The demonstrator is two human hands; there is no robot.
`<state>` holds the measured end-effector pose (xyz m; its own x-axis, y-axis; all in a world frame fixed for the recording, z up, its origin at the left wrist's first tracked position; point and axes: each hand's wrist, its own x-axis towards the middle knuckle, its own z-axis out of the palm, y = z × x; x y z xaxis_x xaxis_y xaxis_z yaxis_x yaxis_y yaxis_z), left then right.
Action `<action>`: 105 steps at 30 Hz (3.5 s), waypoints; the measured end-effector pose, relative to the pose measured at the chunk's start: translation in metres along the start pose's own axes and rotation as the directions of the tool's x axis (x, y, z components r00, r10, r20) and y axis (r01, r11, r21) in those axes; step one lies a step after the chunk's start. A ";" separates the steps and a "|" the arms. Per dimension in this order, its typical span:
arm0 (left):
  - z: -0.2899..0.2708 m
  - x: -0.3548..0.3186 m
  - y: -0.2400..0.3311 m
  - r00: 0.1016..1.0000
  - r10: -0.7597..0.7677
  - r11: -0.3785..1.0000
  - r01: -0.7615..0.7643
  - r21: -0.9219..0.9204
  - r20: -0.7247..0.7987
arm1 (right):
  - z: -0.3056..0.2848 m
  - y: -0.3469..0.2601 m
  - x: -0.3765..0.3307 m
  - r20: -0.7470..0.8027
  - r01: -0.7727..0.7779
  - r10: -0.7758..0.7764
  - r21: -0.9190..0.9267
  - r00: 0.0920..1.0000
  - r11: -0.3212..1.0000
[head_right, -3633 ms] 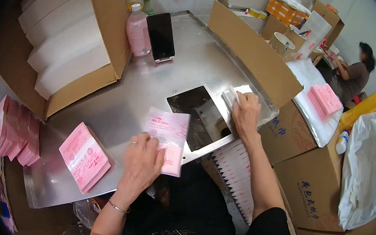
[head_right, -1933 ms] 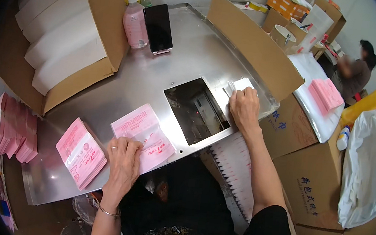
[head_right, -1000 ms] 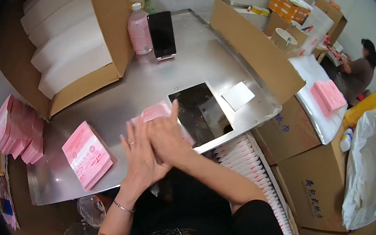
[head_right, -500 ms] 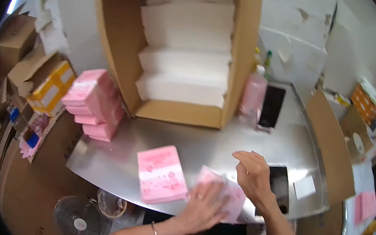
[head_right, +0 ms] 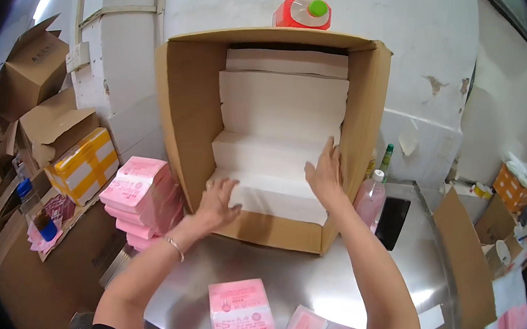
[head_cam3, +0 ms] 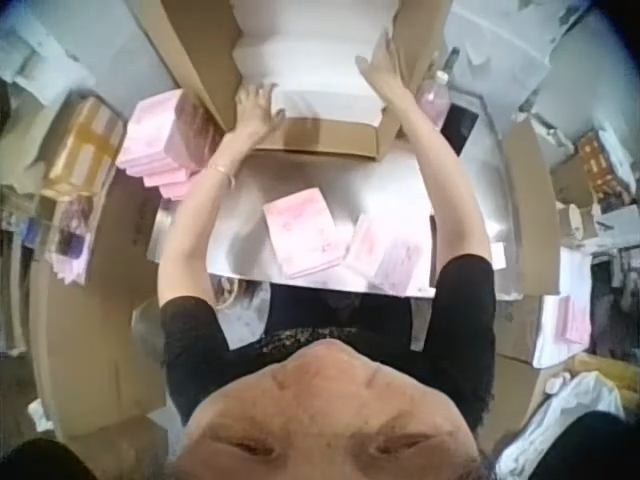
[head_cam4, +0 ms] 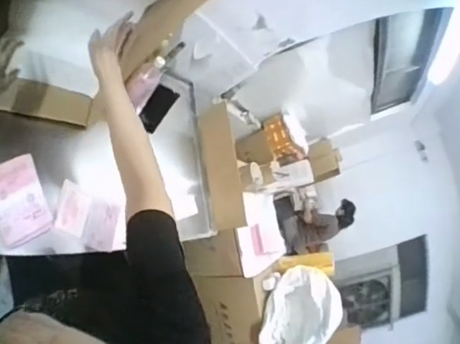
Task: Sliding pink sleeves over small white boxes and organizing them into a larger cardboard box.
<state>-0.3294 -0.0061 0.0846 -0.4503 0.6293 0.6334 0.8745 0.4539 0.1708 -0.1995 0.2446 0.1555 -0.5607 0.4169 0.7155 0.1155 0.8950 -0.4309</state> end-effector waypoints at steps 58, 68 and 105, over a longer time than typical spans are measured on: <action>-0.114 0.028 0.055 0.682 -0.298 0.954 0.236 -0.185 -0.668 | -0.049 -0.066 -0.024 -0.400 -0.089 0.199 0.277 0.895 0.957; -0.025 -0.081 0.184 0.973 -0.228 0.957 0.231 -0.173 0.037 | -0.177 0.059 -0.217 -0.069 -0.547 0.543 -0.139 0.837 0.826; 0.049 -0.084 0.153 0.847 -0.088 0.632 0.454 -0.629 0.523 | -0.140 0.091 -0.280 -0.085 -0.074 0.056 -0.223 0.995 0.972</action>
<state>-0.1669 0.0414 0.0206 -0.5531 0.8234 0.1267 0.4610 0.1758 0.8698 0.0825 0.2317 -0.0070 -0.4813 0.4787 0.7343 0.3366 0.8744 -0.3494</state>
